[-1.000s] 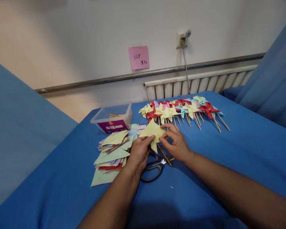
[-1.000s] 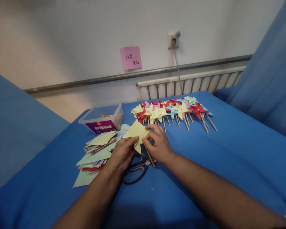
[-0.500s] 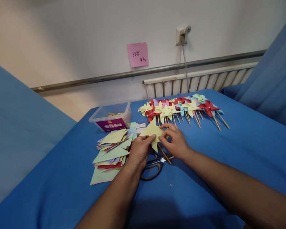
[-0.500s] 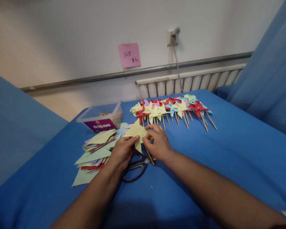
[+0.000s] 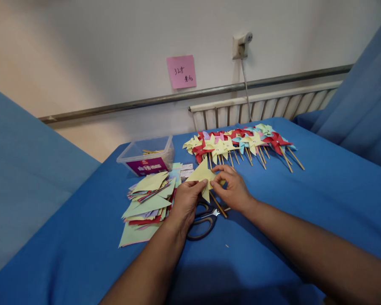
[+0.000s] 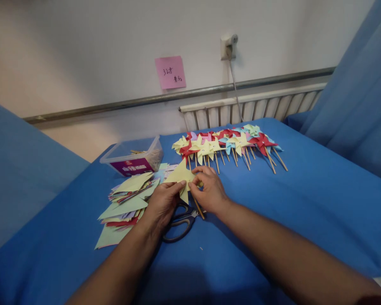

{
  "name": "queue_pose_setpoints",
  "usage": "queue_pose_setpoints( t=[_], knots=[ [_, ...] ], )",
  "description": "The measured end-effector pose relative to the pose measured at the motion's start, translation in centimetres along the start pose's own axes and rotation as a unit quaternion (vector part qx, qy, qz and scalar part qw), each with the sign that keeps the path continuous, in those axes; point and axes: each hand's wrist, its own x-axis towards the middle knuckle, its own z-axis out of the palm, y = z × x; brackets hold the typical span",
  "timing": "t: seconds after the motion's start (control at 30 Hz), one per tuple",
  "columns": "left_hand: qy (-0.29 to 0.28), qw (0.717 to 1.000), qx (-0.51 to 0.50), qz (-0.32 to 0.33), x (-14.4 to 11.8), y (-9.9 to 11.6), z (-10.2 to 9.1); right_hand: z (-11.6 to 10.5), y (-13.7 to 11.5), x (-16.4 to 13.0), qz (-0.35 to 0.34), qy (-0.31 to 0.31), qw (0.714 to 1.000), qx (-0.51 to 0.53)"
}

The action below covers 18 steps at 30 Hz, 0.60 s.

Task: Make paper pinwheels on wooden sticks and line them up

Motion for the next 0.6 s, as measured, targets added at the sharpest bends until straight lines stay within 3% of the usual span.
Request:
queue_pose_setpoints(
  t=[0.6],
  knots=[
    [0.015, 1.000, -0.004, -0.012, -0.13, 0.18, 0.18, 0.17, 0.15, -0.25, 0.030, 0.001, 0.999, 0.024]
  ],
)
